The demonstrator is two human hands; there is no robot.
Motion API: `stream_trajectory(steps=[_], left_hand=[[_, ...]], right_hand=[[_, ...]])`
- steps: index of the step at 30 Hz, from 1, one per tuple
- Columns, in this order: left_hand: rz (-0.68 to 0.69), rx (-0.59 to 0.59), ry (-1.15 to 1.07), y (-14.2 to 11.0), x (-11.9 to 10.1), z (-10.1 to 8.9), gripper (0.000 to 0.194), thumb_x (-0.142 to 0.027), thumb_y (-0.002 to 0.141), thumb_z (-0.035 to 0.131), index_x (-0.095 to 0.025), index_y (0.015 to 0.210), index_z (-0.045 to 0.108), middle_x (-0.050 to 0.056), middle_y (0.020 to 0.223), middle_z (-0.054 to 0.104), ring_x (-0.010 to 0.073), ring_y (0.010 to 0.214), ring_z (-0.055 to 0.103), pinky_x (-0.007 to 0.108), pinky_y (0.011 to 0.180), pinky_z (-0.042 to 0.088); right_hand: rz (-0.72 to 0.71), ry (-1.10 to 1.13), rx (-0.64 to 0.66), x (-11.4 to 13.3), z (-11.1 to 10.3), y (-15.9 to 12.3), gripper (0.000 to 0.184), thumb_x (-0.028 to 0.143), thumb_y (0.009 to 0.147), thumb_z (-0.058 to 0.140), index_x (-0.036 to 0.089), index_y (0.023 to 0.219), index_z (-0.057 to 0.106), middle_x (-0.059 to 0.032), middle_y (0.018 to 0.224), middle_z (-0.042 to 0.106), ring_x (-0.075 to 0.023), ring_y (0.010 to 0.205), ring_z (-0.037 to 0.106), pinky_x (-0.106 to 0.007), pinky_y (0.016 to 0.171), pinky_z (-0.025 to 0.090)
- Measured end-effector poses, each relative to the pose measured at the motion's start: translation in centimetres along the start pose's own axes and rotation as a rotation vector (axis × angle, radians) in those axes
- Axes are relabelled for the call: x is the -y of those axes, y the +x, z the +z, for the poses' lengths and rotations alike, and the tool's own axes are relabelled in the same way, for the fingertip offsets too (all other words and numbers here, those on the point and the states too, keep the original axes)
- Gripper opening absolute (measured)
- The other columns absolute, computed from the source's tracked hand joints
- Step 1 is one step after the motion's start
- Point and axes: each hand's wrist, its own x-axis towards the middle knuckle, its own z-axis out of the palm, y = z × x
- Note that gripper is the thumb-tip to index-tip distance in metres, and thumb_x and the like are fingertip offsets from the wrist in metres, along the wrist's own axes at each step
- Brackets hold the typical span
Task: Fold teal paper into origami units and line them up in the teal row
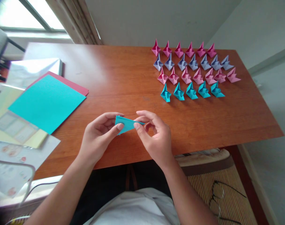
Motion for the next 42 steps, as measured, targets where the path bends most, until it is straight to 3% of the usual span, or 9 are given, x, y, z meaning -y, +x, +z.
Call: stream_trajectory(steps=[4,10,15,18,22,25,30,37,42], left_hand=[[0.053,-0.049,0.012,0.0,0.0,-0.1,0.011,-0.022,0.081,0.083,-0.019,0.087,0.075,-0.001,0.082,0.073,0.0084,0.074,0.066,0.015,0.07,0.054],[0.071,-0.053,0.072,-0.3,-0.1,-0.1,0.011,-0.024,0.08,0.083,-0.019,0.085,0.075,-0.002,0.077,0.071,0.0087,0.07,0.064,0.016,0.065,0.053],[0.093,-0.122,0.097,-0.4,-0.1,0.1,0.015,-0.029,0.078,0.086,-0.019,0.081,0.076,0.0,0.076,0.073,0.0112,0.068,0.066,0.019,0.063,0.054],[0.095,-0.148,0.098,-0.4,-0.1,0.1,0.018,-0.032,0.075,0.089,-0.019,0.079,0.076,0.002,0.077,0.076,0.013,0.068,0.067,0.021,0.064,0.056],[0.066,-0.208,0.1,-0.4,0.3,-0.3,0.02,-0.035,0.076,0.087,-0.019,0.08,0.077,0.002,0.077,0.076,0.014,0.068,0.068,0.023,0.063,0.056],[0.069,-0.234,0.083,-0.2,0.7,-0.6,0.022,-0.037,0.077,0.087,-0.02,0.085,0.077,0.002,0.08,0.075,0.0142,0.071,0.068,0.022,0.063,0.055],[0.072,-0.208,-0.001,-0.2,0.9,-0.5,0.019,-0.032,0.078,0.086,-0.021,0.091,0.077,0.0,0.085,0.074,0.0107,0.073,0.066,0.017,0.063,0.054],[0.002,-0.128,0.019,-0.4,0.0,-0.1,0.022,-0.036,0.081,0.083,-0.017,0.085,0.071,0.0,0.077,0.07,0.0121,0.066,0.066,0.021,0.061,0.057],[-0.014,-0.032,0.07,-0.3,-0.4,0.1,0.021,-0.034,0.083,0.082,-0.017,0.081,0.07,0.0,0.074,0.071,0.0117,0.064,0.067,0.02,0.061,0.057]], right_hand=[[-0.021,-0.031,0.005,0.1,0.3,-0.1,0.022,0.022,0.09,0.071,0.029,0.111,0.071,-0.0009,0.099,0.077,-0.0175,0.091,0.073,-0.03,0.076,0.058],[-0.124,-0.292,0.005,0.8,0.0,-0.4,0.013,0.018,0.091,0.068,0.026,0.101,0.073,-0.0012,0.095,0.077,-0.0169,0.083,0.07,-0.032,0.074,0.056],[-0.2,-0.341,0.043,1.3,-0.1,-0.4,0.014,0.015,0.091,0.066,0.025,0.099,0.072,0.0006,0.089,0.075,-0.0142,0.076,0.066,-0.03,0.073,0.055],[-0.139,-0.313,0.029,1.0,0.2,-0.6,0.014,0.019,0.092,0.067,0.027,0.102,0.072,-0.0011,0.095,0.077,-0.0169,0.083,0.069,-0.033,0.078,0.056],[-0.004,-0.076,0.005,0.3,1.0,-0.9,0.026,0.028,0.092,0.068,0.028,0.119,0.066,-0.0041,0.106,0.076,-0.0204,0.098,0.072,-0.034,0.081,0.058],[0.107,0.028,0.062,-0.1,1.5,-1.1,0.029,0.034,0.091,0.07,0.027,0.119,0.065,-0.005,0.108,0.074,-0.0196,0.094,0.071,-0.031,0.076,0.058],[0.181,-0.003,0.197,-0.3,1.8,-1.4,0.015,0.038,0.094,0.067,0.023,0.095,0.071,-0.0044,0.094,0.076,-0.0197,0.085,0.071,-0.034,0.08,0.058],[0.156,0.024,0.057,-0.3,1.9,-1.3,0.009,0.032,0.096,0.063,0.024,0.096,0.066,-0.0013,0.087,0.073,-0.0158,0.075,0.069,-0.027,0.066,0.056],[0.119,-0.035,0.029,-0.4,1.5,-1.2,0.011,0.033,0.095,0.065,0.024,0.101,0.066,-0.0041,0.095,0.074,-0.019,0.084,0.071,-0.031,0.072,0.059]])
